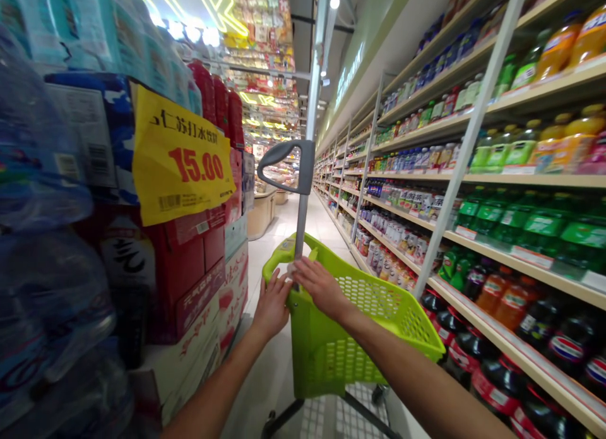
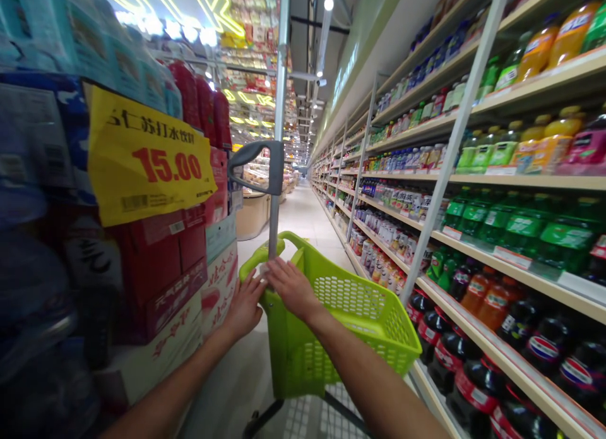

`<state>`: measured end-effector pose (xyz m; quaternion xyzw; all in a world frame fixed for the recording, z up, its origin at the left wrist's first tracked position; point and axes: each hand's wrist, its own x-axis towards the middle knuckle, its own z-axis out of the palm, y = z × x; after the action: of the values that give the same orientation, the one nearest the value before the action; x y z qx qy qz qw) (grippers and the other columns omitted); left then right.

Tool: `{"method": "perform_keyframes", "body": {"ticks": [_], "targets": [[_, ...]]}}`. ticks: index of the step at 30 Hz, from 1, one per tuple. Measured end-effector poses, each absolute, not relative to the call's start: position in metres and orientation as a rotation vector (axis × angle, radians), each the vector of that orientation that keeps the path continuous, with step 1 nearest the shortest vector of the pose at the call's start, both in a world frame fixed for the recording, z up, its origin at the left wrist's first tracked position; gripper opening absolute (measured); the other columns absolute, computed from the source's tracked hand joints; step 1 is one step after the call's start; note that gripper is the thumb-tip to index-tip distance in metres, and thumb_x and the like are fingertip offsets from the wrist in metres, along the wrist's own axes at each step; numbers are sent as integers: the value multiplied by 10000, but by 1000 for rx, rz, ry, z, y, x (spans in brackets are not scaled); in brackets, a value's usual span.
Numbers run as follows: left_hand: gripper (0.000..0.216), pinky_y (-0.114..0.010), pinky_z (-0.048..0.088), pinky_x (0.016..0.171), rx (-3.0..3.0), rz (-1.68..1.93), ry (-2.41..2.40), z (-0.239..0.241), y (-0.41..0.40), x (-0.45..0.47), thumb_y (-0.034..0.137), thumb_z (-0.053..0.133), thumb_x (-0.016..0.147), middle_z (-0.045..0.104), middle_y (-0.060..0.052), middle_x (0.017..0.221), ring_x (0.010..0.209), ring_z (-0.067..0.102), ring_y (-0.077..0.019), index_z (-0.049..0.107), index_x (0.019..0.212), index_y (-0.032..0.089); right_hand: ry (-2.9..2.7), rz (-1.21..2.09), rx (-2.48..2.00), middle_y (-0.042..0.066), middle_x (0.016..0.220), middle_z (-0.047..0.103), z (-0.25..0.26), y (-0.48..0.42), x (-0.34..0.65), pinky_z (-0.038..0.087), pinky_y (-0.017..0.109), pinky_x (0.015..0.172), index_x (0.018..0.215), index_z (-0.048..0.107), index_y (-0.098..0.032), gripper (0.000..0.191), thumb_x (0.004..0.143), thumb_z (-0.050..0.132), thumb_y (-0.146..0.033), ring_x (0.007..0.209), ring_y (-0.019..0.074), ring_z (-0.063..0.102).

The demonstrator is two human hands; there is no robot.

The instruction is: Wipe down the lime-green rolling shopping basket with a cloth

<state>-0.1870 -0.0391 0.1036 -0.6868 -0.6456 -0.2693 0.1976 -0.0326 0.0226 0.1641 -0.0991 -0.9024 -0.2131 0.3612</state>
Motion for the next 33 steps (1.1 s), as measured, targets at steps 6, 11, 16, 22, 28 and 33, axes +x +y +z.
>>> {"method": "perform_keyframes", "body": {"ticks": [6,11,16,22,28,33], "targets": [[611,-530,153,1060,-1936,-760,-1792,105,-38,-182,44,427,590,408,-71,1337,1312,186,-264,459,1186,171,-2035,-280,-601,82,1315,438,156,23,-38,320,401,1019,1165,531,-155,459,770,358,3,1274,202,290],[566,-544,148,1053,-1948,-736,-1826,108,-37,-179,62,424,623,404,-75,1341,1313,178,-269,463,1179,161,-2045,-132,-849,125,1242,505,81,11,-39,376,402,964,1177,518,-125,541,706,323,58,1185,209,419],[544,-548,139,1049,-1825,-869,-1775,107,-44,-158,62,403,660,346,-131,1375,1307,213,-251,420,1200,122,-2096,-135,-955,96,1209,538,57,24,17,370,384,964,1143,551,-162,523,720,321,44,1144,200,456],[564,-436,183,1071,-2115,-731,-1531,104,-31,-103,100,401,701,338,-106,1386,1314,201,-208,361,1263,107,-2019,-137,-1033,131,1207,531,42,23,35,368,380,965,1162,532,-116,452,771,325,-24,1150,204,449],[464,-458,151,1072,-2188,-426,-1649,94,-20,-109,126,391,739,508,-103,1255,1227,365,-234,474,1196,115,-2046,-179,-1084,89,1228,522,30,30,76,375,370,952,1155,544,-185,509,733,340,12,1147,188,448],[473,-524,104,1060,-2131,-435,-1646,86,-17,-99,136,406,724,509,-89,1259,1236,349,-255,493,1189,151,-1846,-216,-1380,123,1211,528,9,26,135,376,405,943,1145,552,-160,552,684,335,53,1148,211,447]]}}
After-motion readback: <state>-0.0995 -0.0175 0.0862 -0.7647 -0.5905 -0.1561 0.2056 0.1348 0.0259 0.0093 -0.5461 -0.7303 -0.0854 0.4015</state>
